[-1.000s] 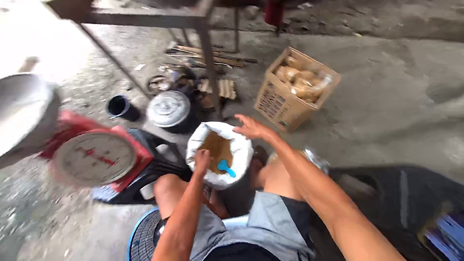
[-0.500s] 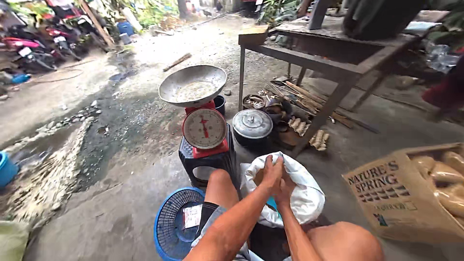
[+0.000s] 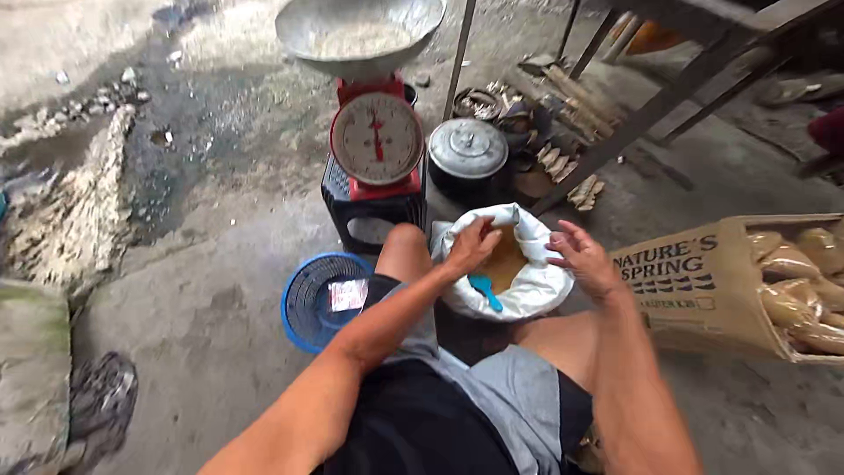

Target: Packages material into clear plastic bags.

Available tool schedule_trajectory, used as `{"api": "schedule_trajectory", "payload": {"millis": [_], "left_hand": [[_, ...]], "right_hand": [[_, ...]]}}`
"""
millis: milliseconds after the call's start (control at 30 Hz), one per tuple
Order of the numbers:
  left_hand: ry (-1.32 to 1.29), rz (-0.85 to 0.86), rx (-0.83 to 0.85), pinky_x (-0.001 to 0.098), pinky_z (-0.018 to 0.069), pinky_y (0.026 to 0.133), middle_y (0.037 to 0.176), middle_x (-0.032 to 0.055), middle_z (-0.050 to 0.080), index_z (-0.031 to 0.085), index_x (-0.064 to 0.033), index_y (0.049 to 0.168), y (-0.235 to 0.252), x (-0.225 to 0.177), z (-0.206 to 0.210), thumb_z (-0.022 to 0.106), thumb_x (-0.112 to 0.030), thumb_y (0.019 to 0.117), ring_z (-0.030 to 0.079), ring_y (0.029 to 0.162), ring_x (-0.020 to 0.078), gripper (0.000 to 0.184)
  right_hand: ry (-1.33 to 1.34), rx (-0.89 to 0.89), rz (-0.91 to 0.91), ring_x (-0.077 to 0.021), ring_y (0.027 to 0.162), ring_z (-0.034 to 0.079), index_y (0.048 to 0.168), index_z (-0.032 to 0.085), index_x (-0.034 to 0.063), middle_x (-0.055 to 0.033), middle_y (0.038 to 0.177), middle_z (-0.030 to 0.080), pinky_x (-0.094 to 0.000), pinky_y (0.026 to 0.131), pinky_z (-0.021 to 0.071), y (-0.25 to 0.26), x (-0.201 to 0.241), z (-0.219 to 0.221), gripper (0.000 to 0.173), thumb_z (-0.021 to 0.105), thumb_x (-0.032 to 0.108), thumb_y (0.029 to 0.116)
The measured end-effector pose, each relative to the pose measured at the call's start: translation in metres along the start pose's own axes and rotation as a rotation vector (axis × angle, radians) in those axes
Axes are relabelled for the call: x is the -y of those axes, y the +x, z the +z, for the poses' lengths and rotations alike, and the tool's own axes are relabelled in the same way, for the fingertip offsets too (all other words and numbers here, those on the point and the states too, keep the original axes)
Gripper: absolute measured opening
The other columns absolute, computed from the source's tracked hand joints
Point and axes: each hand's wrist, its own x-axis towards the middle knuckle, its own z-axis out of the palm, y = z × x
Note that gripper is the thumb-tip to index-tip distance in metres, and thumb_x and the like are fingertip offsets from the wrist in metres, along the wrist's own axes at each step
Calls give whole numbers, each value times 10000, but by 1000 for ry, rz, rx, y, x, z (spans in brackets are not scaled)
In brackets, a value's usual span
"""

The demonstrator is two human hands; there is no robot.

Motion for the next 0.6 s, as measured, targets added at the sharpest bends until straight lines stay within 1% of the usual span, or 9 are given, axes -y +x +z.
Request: {"api": "schedule_trajectory", "payload": {"millis": [100, 167, 233, 300, 367, 400, 467, 533, 600], "left_hand": [[-106, 131, -149, 404, 589, 915, 1125, 187, 714, 616, 58, 1309, -26, -10, -55, 541, -117, 1051, 710, 985, 217, 321], [-61, 126, -222, 374, 607, 895, 1116, 144, 722, 635, 38, 1279, -48, -5, -101, 530, -116, 1059, 718, 960, 179, 289], [10, 75, -305, 381, 608, 853, 1075, 157, 720, 614, 69, 1288, -71, 20, -143, 526, -104, 1052, 715, 901, 184, 306], [68, -64, -387, 380, 612, 779, 940, 128, 712, 589, 62, 1308, -97, 58, -181, 528, -142, 1058, 701, 789, 174, 328], [127, -244, -435, 395, 606, 791, 946, 146, 710, 571, 49, 1334, -125, 105, -211, 528, -183, 1061, 704, 801, 196, 361], [155, -342, -447, 414, 606, 809, 981, 165, 712, 570, 43, 1339, -140, 129, -220, 519, -202, 1065, 710, 830, 219, 372], [192, -525, -465, 465, 598, 844, 1034, 194, 710, 582, 32, 1325, -165, 179, -227, 510, -228, 1064, 715, 883, 269, 375], [136, -719, -456, 504, 591, 876, 1115, 228, 695, 567, 38, 1336, -188, 223, -220, 525, -231, 1064, 717, 948, 317, 385], [46, -848, -469, 522, 587, 864, 1143, 243, 687, 576, 43, 1317, -200, 258, -203, 558, -238, 1047, 712, 958, 338, 391]], "right_hand": [[-384, 126, 9, -404, 1153, 655, 1507, 467, 40, -271, 1320, 628, -623, 996, 512, 10, -29, -39, 575, 657, 293, 1026], [-468, 94, 90, -467, 1152, 637, 1491, 473, 5, -307, 1306, 623, -676, 1001, 480, 11, -57, -55, 569, 632, 314, 1041], [-409, 66, 239, -426, 1123, 663, 1506, 439, 8, -304, 1328, 604, -609, 976, 526, -2, -76, -62, 561, 566, 340, 1073], [-304, 23, 299, -343, 1074, 684, 1495, 449, 40, -253, 1308, 621, -538, 937, 561, -14, -80, -66, 557, 555, 382, 1068], [-267, -18, 288, -283, 1082, 683, 1497, 447, 71, -207, 1330, 613, -493, 937, 570, -22, -74, -66, 559, 544, 412, 1065], [-265, -36, 288, -277, 1084, 681, 1496, 447, 63, -213, 1339, 607, -483, 931, 574, -25, -72, -67, 553, 538, 399, 1067], [-264, -72, 302, -280, 1071, 695, 1490, 459, 73, -209, 1342, 613, -488, 930, 580, -26, -83, -77, 552, 546, 416, 1065], [-254, -116, 321, -217, 1019, 710, 1490, 457, 95, -160, 1307, 632, -426, 898, 593, -29, -93, -86, 549, 535, 434, 1066], [-226, -166, 338, -169, 1004, 709, 1484, 460, 94, -131, 1290, 633, -365, 876, 599, -33, -90, -87, 523, 518, 413, 1074]]}}
